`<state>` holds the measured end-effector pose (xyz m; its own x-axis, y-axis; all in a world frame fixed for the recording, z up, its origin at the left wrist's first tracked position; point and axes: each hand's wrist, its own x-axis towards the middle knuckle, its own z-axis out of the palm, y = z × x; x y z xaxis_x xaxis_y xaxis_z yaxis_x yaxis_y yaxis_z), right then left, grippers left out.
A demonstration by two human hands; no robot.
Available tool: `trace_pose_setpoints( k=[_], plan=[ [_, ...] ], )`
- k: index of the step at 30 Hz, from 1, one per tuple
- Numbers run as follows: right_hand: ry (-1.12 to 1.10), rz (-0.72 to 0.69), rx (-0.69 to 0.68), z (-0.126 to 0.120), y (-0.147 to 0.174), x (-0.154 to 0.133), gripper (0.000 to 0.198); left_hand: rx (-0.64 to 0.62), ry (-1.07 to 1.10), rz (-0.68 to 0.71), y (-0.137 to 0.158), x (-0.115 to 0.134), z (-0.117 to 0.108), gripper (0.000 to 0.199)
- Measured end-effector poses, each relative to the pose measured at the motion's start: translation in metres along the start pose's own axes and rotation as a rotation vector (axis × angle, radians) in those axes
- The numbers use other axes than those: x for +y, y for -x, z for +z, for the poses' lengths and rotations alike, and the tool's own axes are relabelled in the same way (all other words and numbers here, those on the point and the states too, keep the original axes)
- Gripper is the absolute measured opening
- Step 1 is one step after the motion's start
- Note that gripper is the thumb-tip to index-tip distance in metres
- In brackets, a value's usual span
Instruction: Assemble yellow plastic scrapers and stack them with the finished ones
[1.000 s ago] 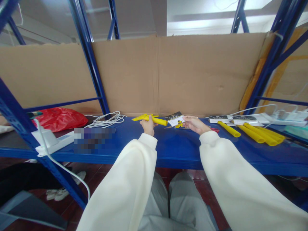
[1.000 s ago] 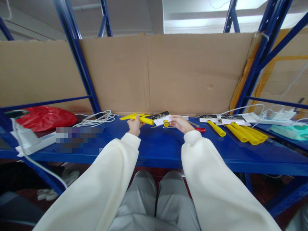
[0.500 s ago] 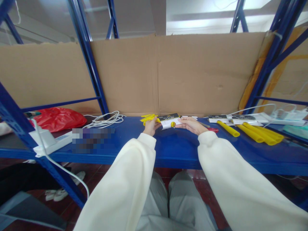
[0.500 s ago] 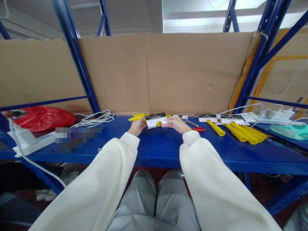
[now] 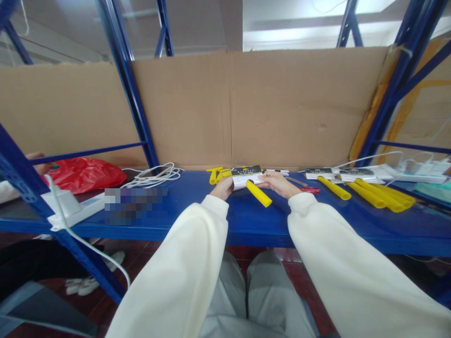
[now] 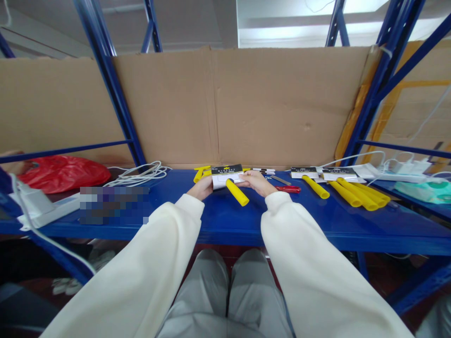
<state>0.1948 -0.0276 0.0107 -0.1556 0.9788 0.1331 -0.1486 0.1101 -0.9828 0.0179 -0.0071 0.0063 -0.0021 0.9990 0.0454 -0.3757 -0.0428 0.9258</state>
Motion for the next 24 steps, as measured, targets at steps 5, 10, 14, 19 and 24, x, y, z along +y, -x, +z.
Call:
trace_pose_setpoints(
  k=[5, 10, 14, 19, 24],
  plan=[
    [0.004, -0.055, 0.044, -0.003, -0.006, 0.004, 0.018, 0.054, -0.167, -0.058, 0.005, 0.004, -0.005, 0.008],
    [0.024, -0.048, 0.139, -0.008, -0.017, 0.008, 0.019, 0.026, -0.130, -0.063, 0.008, 0.009, -0.001, 0.019],
    [0.000, -0.060, 0.112, -0.008, -0.016, 0.008, 0.019, 0.015, -0.093, -0.095, 0.008, 0.011, 0.001, 0.018],
    [-0.008, -0.040, 0.114, -0.005, -0.009, 0.005, 0.019, 0.019, -0.045, -0.071, 0.008, 0.010, -0.002, 0.019],
    [-0.014, -0.031, 0.125, -0.004, -0.009, 0.004, 0.020, -0.031, 0.045, -0.033, 0.008, 0.009, -0.003, 0.012]
  ],
)
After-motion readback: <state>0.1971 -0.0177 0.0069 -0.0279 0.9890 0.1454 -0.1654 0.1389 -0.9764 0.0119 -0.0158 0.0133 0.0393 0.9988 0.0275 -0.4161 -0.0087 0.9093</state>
